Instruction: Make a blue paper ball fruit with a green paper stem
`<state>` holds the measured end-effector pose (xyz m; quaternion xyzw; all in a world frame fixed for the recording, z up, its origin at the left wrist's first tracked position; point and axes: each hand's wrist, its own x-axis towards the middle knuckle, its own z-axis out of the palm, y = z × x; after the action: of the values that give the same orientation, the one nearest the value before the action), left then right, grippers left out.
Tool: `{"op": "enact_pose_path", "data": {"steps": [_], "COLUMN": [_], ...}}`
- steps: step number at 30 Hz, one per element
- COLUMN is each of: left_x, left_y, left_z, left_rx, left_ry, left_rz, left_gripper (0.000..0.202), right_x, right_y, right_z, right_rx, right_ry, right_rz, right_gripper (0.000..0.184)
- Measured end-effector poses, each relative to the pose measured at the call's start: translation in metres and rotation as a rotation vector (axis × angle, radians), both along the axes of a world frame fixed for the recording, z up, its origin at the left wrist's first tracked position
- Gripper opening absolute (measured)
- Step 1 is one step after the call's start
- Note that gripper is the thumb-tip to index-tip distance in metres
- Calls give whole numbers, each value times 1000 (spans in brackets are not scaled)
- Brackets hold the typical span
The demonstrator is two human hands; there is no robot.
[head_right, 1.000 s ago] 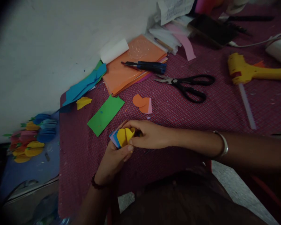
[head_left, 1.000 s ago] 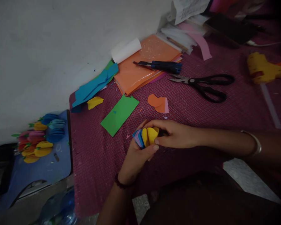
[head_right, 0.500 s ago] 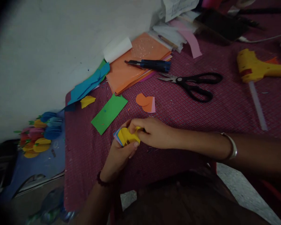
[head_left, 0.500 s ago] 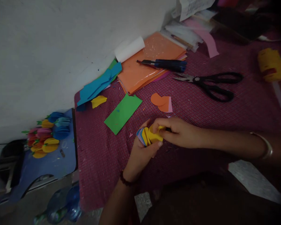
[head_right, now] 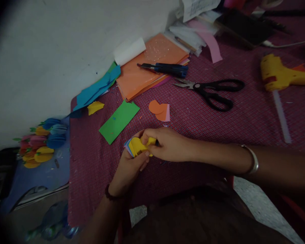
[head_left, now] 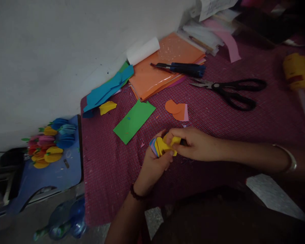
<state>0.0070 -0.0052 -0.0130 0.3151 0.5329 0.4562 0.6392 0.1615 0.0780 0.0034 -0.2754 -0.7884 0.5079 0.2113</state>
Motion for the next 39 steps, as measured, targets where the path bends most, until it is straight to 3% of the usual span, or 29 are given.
{"op": "enact_pose_path", "data": {"steps": [11,17,21,23,26,30,35,39], "left_x": [-1,6,2,-3,-7,-9,-22,-49], "left_y": [2,3,2,1,2,5,6,1], "left_z": [3,2,1,1,2,8,25,42], "left_rx": [58,188,102,54,38,13,20,-26], "left_ry": [123,77,73,19,-108,-201,-302,-193], "left_rz": [-28,-157,-161,-166,-107,-23,105,187], "left_gripper": [59,69,49,31,23,42,22,26], "right_x": [3,1,1,2,5,8,10,15], "right_y": [3,1,-2,-3,0,15,33,40], "right_z": [0,-1,4,7,7,2,4,7], "right_rx": [23,-95,-169,-237,-378,-681,-974,-1094], "right_ry": [10,17,79,109,198,381,428,544], "right_rz": [-54,76,226,270,167,-54,-260,-301], "right_gripper": [11,10,11,21,38,34,42,43]}}
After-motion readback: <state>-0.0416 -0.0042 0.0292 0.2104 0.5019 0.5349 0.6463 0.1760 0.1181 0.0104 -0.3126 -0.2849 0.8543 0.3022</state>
